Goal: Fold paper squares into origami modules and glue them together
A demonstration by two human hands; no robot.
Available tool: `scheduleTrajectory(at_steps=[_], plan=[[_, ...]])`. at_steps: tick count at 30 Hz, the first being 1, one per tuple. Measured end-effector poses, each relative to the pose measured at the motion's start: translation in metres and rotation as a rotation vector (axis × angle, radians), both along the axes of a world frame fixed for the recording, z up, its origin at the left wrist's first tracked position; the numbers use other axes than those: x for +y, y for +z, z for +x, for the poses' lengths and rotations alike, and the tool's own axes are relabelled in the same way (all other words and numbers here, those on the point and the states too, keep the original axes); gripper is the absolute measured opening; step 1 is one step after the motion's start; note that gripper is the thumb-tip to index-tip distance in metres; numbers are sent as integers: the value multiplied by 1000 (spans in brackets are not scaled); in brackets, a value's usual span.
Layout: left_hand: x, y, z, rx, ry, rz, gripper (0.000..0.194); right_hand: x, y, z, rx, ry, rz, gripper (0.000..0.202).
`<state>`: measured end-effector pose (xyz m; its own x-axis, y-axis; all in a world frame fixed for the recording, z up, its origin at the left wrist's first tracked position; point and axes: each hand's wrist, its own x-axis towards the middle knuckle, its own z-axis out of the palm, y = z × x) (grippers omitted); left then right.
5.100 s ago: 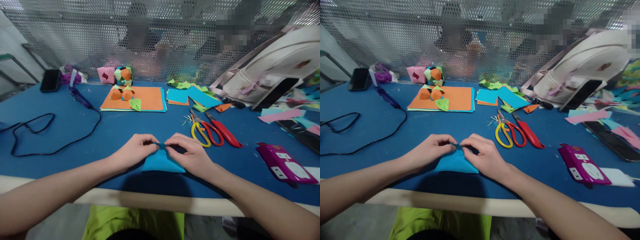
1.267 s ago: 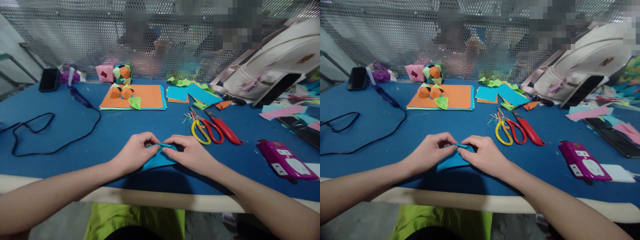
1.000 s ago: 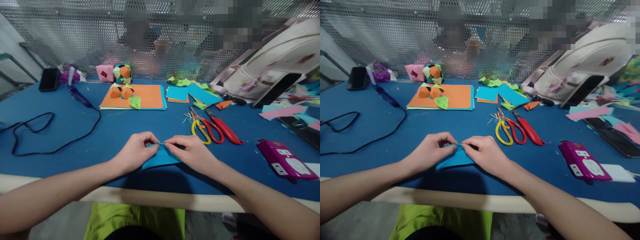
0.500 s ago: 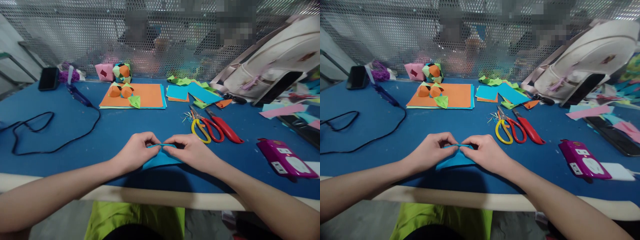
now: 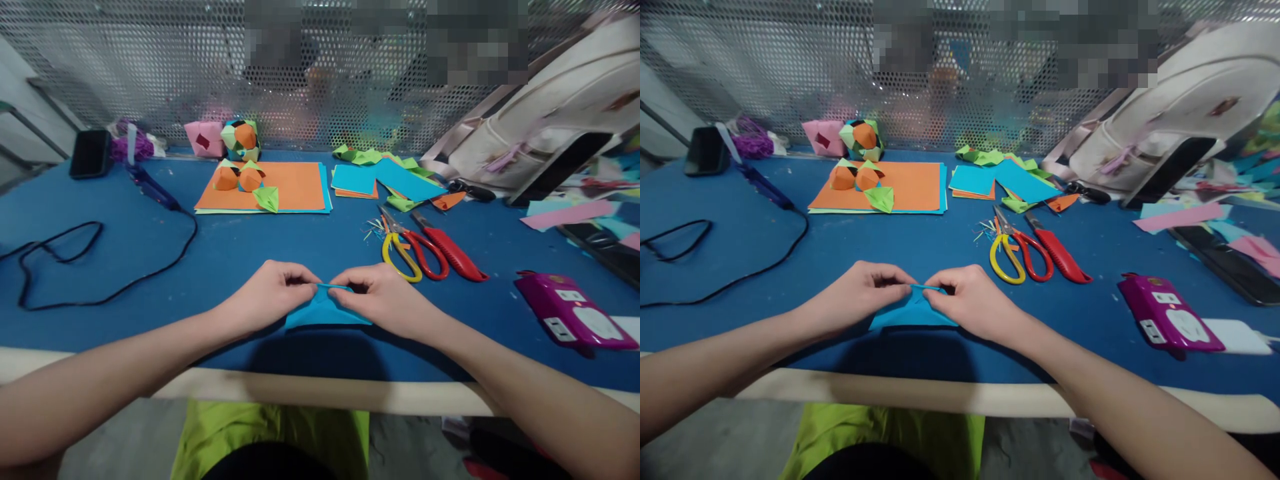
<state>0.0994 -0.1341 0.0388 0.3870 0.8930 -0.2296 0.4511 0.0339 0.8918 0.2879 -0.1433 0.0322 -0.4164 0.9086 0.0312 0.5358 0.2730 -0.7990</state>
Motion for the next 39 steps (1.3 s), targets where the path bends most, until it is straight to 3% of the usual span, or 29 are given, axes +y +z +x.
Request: scheduleTrajectory(at_steps=[11,22,39], plan=[[-1,2,3,31,-1,45,8,-2,0,-2,-6,21,-24,19],[-5,-1,4,122,-9,172,7,-2,-1,-4,25,9,-65,16],[-5,-2,4,133,-52,194,5,-3,2,-1,15,16,-95,16]])
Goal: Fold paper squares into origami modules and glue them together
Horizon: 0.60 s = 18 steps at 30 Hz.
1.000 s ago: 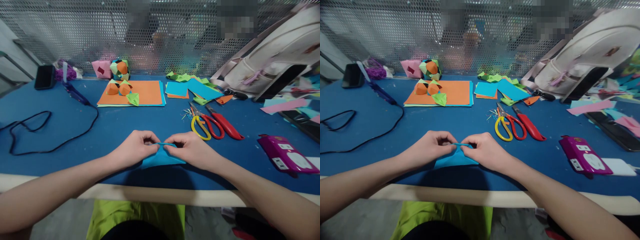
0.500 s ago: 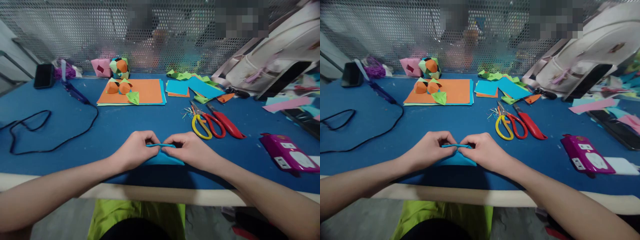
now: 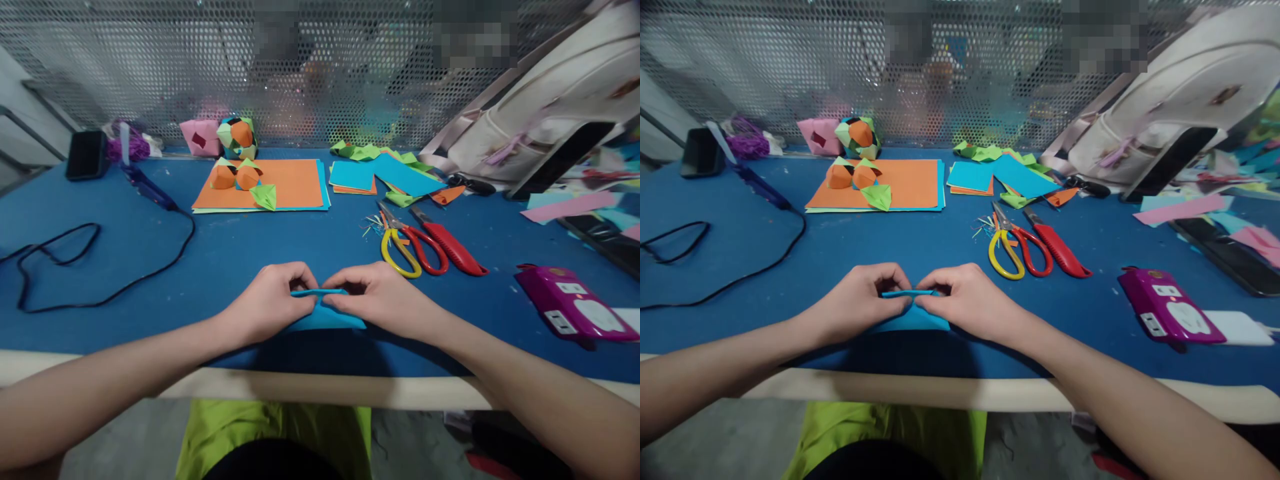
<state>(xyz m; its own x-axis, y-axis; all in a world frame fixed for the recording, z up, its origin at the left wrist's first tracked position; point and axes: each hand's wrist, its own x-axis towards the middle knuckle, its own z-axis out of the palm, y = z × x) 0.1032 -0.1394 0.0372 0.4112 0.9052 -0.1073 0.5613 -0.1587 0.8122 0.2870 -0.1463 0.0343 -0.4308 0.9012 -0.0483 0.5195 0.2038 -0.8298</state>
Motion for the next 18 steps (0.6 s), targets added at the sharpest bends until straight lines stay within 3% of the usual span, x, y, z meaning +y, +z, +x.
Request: scheduleTrajectory(at_steps=[18], plan=[[-4,1,1,4,-16,59,11,-1,0,-3,-68,15,64,17]])
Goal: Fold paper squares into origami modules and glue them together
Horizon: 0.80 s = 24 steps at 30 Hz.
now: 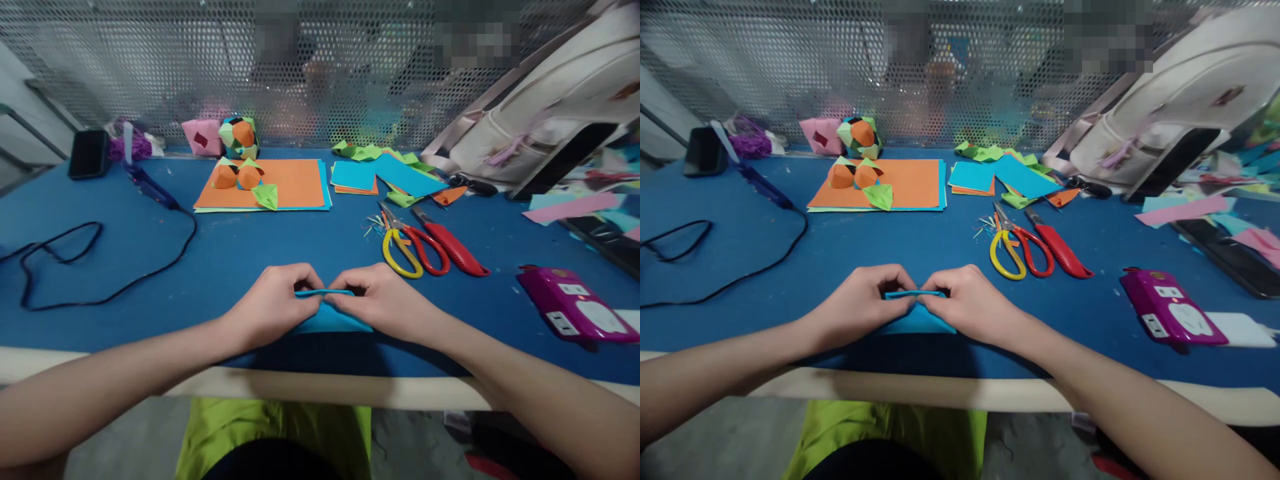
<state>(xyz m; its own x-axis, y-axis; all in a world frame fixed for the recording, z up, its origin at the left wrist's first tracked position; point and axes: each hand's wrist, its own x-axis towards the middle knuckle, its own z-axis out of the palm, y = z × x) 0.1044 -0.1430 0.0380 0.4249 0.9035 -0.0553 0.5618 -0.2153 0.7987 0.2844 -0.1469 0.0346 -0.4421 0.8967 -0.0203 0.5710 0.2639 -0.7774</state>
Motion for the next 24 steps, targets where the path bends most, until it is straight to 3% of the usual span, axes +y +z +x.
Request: scheduleTrajectory(at_steps=[9,20,24], plan=[[7,12,-6,-97,89,-284,18,1,8,3,45,-24,-60,15],[11,20,-11,-66,64,-268,32,3,7,5,16,-27,-53,14],[10,18,-11,9,-26,-196,30,2,6,4,10,-19,-36,14]])
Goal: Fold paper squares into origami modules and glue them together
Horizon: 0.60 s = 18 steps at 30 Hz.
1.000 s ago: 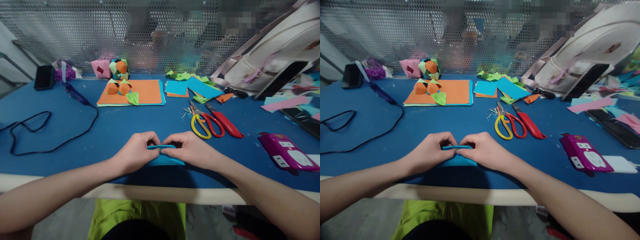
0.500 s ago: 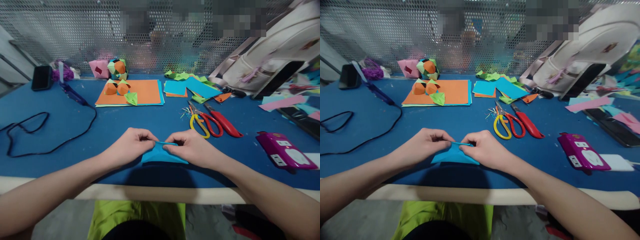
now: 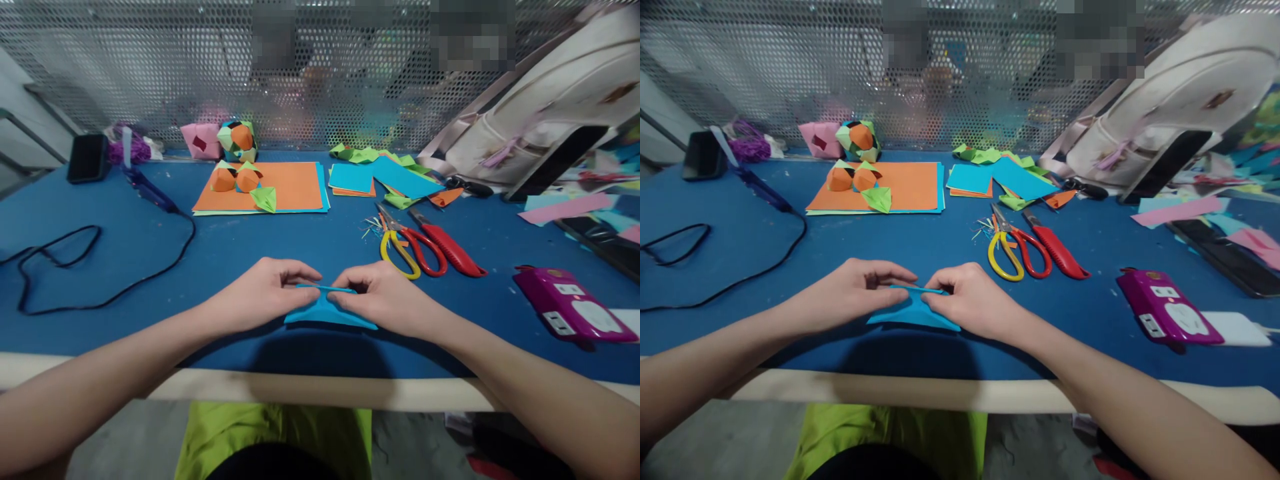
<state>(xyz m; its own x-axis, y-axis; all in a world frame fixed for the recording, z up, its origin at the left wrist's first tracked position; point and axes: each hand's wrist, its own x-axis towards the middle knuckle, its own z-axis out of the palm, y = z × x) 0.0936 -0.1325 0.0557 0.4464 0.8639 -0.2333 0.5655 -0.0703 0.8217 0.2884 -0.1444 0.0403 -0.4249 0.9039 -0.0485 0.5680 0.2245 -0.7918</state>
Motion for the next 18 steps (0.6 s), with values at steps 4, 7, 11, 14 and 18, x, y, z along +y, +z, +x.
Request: scheduleTrajectory(at_steps=[4,7,11,14,18], plan=[[0,-1,-1,46,-135,47,28,0,0,0,-15,12,-22,14],[1,-2,0,58,-127,66,28,-1,0,-1,-6,14,-29,16],[-3,-6,3,77,-169,198,24,-2,0,-1,-2,38,-54,18],[-8,-9,4,97,-204,342,23,-4,2,-2,-1,48,-40,18],[-10,-10,5,96,-185,359,22,-6,2,-2,20,66,-32,19]])
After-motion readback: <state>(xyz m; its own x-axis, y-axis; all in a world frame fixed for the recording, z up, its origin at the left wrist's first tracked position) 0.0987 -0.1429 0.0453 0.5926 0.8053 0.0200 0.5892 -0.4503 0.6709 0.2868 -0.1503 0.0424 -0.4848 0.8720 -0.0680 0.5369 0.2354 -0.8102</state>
